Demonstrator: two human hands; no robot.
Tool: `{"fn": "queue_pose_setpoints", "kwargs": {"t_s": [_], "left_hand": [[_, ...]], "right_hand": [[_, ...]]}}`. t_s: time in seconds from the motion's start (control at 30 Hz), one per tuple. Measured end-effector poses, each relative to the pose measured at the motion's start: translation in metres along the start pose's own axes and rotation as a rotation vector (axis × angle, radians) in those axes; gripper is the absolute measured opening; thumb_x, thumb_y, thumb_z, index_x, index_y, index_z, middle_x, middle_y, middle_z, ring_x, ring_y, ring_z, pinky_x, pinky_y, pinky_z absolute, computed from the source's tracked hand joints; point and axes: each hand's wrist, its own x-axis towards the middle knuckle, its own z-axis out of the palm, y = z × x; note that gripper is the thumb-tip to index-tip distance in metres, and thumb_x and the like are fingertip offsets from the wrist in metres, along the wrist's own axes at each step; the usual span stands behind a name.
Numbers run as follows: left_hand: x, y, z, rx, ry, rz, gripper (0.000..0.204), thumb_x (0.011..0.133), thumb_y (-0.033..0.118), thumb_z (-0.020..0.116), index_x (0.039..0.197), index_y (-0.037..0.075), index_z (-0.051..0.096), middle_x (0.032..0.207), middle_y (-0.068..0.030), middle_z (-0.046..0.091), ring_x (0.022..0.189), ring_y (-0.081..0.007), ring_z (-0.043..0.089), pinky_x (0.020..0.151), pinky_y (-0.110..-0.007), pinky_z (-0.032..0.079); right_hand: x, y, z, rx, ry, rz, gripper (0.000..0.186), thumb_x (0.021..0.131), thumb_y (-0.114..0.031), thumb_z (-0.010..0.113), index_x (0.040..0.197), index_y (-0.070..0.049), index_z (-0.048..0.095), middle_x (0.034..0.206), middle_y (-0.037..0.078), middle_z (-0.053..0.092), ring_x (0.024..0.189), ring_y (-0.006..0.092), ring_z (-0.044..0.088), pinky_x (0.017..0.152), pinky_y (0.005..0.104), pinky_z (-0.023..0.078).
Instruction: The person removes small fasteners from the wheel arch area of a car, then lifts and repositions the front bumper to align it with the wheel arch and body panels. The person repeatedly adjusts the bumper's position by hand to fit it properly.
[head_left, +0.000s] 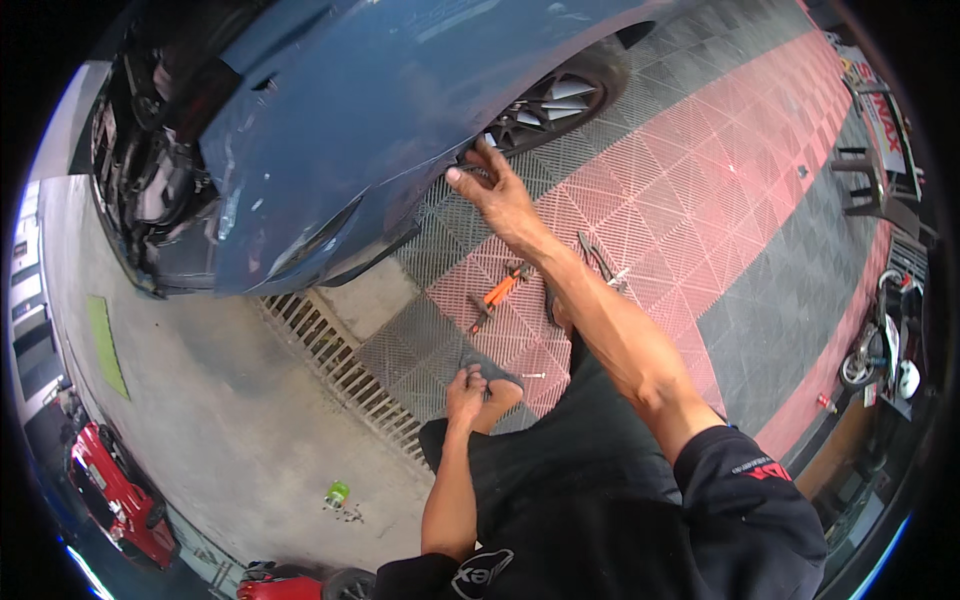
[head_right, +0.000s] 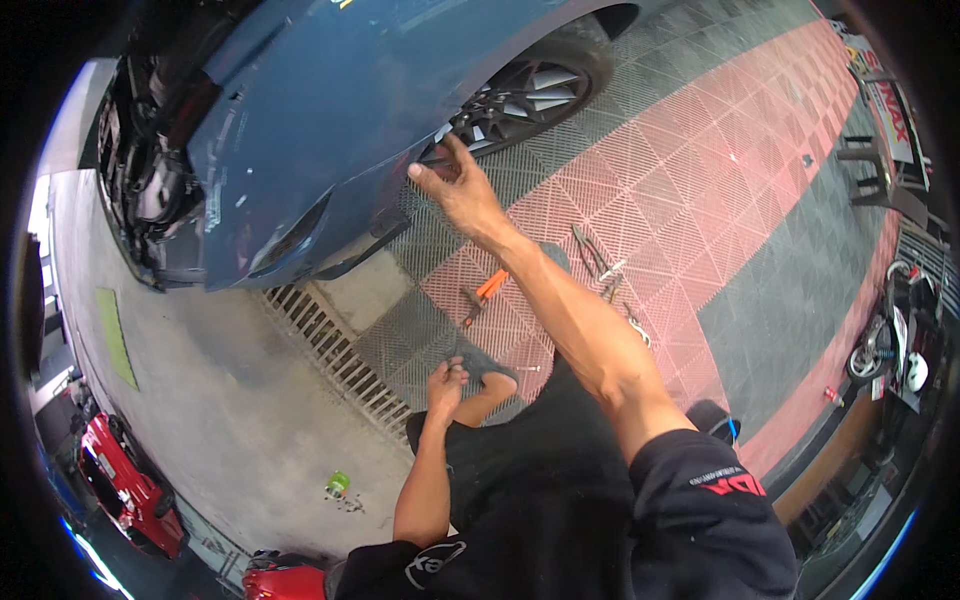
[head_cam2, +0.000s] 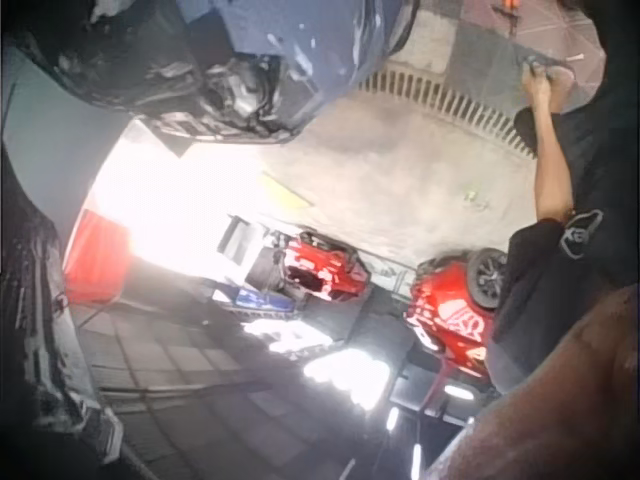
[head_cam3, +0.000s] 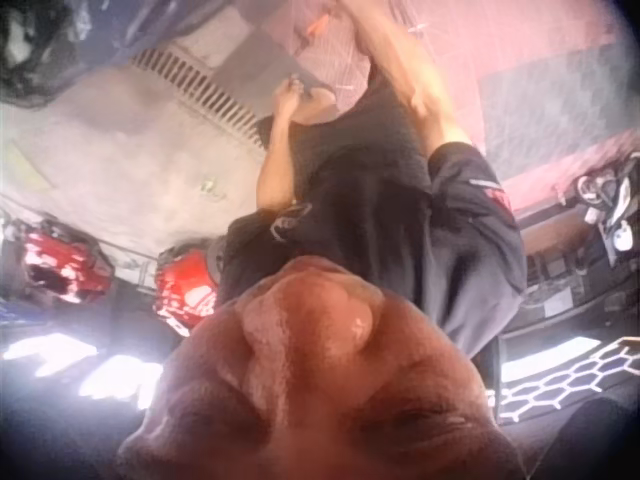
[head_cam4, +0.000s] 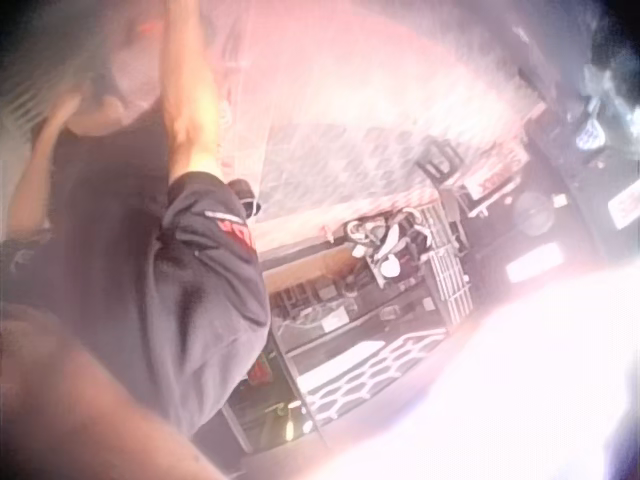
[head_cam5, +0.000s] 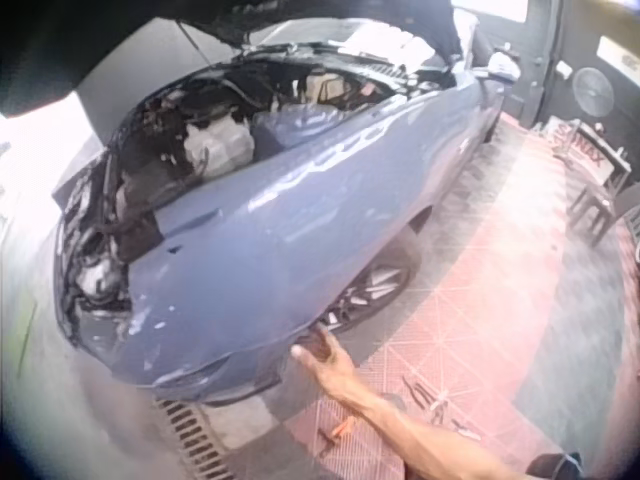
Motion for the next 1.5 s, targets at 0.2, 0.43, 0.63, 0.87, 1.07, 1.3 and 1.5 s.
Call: {"fn": "queue_pose_setpoints", "kwargs": {"t_s": [0.2, 0.43, 0.63, 0.87, 1.07, 1.3, 1.5], "left_hand": [[0.173, -0.083, 0.085, 0.545, 0.004, -0.052, 0.038, 0.103, 0.030, 0.053, 0.132, 0.010, 0.069, 0.123, -0.0229, 0.072, 0.109, -0.0397, 0.071, 0.091, -0.050, 0.056], [0.293, -0.129, 0.119, 0.798, -0.265, -0.034, 0.042, 0.100, 0.025, 0.052, 0.138, 0.014, 0.066, 0.130, -0.0260, 0.069, 0.122, -0.0434, 0.066, 0.105, -0.052, 0.052], [0.337, -0.137, 0.123, 0.926, -0.338, 0.014, 0.042, 0.099, 0.021, 0.054, 0.137, 0.006, 0.065, 0.128, -0.0286, 0.069, 0.124, -0.0435, 0.065, 0.107, -0.051, 0.050], [0.343, -0.100, 0.086, 1.071, -0.427, 0.233, 0.054, 0.098, 0.039, 0.067, 0.143, 0.009, 0.064, 0.120, -0.0247, 0.074, 0.115, -0.0384, 0.071, 0.101, -0.048, 0.054], [0.256, 0.075, 0.041, 0.322, 0.389, 0.839, 0.043, 0.102, 0.031, 0.068, 0.129, -0.002, 0.068, 0.119, -0.0272, 0.073, 0.115, -0.0390, 0.071, 0.099, -0.046, 0.054], [0.156, 0.241, -0.067, 0.178, 1.330, 1.360, 0.080, 0.092, 0.042, 0.082, 0.148, -0.002, 0.047, 0.140, -0.0220, 0.047, 0.132, -0.0364, 0.047, 0.111, -0.051, 0.039], [0.144, 0.304, -0.064, 0.634, 1.570, 1.487, 0.123, 0.072, 0.058, 0.094, 0.161, 0.006, 0.026, 0.152, -0.0273, 0.028, 0.147, -0.0442, 0.022, 0.114, -0.065, 0.027]], "right_hand": [[0.058, 0.052, 0.002, 0.172, -0.151, -0.303, 0.065, 0.100, -0.028, 0.075, 0.148, 0.002, 0.042, 0.142, 0.021, 0.058, 0.137, 0.0318, 0.056, 0.116, 0.0463, 0.049], [0.086, 0.072, 0.014, 0.375, -0.299, -0.588, 0.060, 0.101, -0.024, 0.075, 0.143, 0.005, 0.044, 0.133, 0.021, 0.064, 0.123, 0.0267, 0.065, 0.105, 0.0394, 0.056], [0.087, 0.074, 0.018, 0.363, -0.299, -0.685, 0.059, 0.103, -0.032, 0.072, 0.138, 0.009, 0.047, 0.133, 0.020, 0.064, 0.123, 0.0245, 0.064, 0.106, 0.0396, 0.054], [0.089, 0.078, 0.014, 0.492, -0.428, -0.604, 0.072, 0.101, -0.040, 0.075, 0.142, 0.010, 0.044, 0.137, 0.021, 0.061, 0.131, 0.0257, 0.057, 0.117, 0.0428, 0.044], [0.092, 0.083, 0.020, 0.385, -0.172, -0.683, 0.071, 0.098, -0.044, 0.077, 0.133, 0.011, 0.049, 0.117, 0.020, 0.063, 0.117, 0.0247, 0.062, 0.100, 0.0356, 0.054], [0.092, 0.078, 0.024, 0.311, -0.151, -0.690, 0.067, 0.098, -0.047, 0.077, 0.122, 0.011, 0.053, 0.103, 0.017, 0.063, 0.095, 0.0201, 0.066, 0.079, 0.0315, 0.060], [0.081, 0.075, 0.035, 0.288, 0.022, -0.671, 0.058, 0.100, -0.044, 0.075, 0.113, 0.009, 0.055, 0.093, 0.013, 0.062, 0.082, 0.0163, 0.063, 0.068, 0.0273, 0.057]]}}
